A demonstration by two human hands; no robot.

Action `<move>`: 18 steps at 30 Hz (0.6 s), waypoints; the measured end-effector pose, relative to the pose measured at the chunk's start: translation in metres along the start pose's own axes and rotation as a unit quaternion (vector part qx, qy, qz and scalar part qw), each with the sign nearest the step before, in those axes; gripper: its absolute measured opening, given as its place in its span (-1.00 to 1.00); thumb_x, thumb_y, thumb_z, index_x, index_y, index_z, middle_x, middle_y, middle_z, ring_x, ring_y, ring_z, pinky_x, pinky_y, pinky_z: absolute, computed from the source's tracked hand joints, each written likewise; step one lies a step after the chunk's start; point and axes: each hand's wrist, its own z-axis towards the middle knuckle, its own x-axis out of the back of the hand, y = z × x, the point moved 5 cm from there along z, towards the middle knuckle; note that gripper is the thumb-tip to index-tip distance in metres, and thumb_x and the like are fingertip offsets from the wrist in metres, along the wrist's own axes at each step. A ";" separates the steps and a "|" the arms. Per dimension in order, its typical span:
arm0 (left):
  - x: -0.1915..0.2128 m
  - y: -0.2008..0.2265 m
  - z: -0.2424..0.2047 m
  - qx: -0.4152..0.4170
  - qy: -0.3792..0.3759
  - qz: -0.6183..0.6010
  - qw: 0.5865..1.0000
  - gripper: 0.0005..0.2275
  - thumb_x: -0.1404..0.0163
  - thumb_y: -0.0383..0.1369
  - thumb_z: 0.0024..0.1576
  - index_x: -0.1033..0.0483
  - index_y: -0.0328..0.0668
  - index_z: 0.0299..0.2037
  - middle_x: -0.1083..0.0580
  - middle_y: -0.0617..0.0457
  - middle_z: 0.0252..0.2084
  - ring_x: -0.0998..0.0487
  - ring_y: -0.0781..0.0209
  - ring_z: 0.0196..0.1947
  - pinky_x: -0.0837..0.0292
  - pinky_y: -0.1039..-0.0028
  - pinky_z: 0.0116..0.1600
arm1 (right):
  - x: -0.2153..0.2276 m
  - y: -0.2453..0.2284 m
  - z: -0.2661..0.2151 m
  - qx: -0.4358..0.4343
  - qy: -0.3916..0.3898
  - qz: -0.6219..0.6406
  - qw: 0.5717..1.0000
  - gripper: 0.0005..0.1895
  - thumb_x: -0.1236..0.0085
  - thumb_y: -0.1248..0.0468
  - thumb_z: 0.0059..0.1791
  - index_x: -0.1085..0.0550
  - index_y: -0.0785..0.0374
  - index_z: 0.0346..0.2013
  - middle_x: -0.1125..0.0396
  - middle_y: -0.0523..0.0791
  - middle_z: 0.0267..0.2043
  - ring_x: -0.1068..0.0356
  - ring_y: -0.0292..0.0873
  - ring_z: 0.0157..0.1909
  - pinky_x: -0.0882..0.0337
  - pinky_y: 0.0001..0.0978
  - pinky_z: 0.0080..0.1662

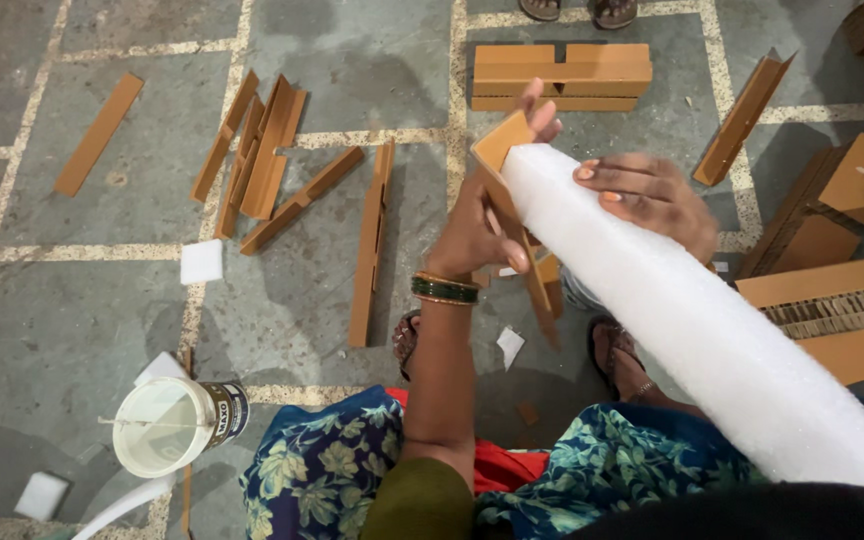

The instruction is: The person applies a white foam strip to the edges of brown cardboard pieces using a liquid from a bucket. They handle the cardboard pieces one at a time, aligning and pressing the foam into place.

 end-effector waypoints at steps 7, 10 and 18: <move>-0.003 0.011 -0.002 0.088 -0.045 0.024 0.995 0.12 -0.54 -0.34 -0.27 -0.06 0.01 0.54 0.16 0.17 0.65 -0.08 0.16 0.60 -0.21 0.18 0.64 | 0.000 -0.002 0.005 -0.006 -0.003 -0.018 1.000 -0.57 -0.28 0.17 0.02 -0.39 0.41 0.01 -0.42 0.19 0.01 -0.45 0.18 0.13 -0.48 0.04 0.17; -0.004 0.014 0.000 0.074 -0.047 0.047 0.995 0.10 -0.52 -0.41 -0.27 -0.10 0.06 0.54 0.14 0.19 0.64 -0.07 0.18 0.61 -0.25 0.20 0.62 | 0.001 -0.008 0.007 -0.019 -0.016 -0.039 0.999 -0.60 -0.32 0.20 -0.01 -0.39 0.36 -0.03 -0.44 0.14 0.02 -0.46 0.15 0.14 -0.48 0.01 0.17; -0.010 0.025 0.003 0.078 -0.064 0.069 0.992 0.09 -0.48 -0.49 -0.26 -0.05 0.06 0.53 0.11 0.19 0.64 -0.14 0.16 0.59 -0.20 0.21 0.64 | 0.006 -0.011 0.007 -0.010 -0.049 -0.068 0.996 -0.65 -0.30 0.23 -0.02 -0.41 0.31 -0.05 -0.46 0.08 0.04 -0.47 0.12 0.18 -0.47 -0.01 0.19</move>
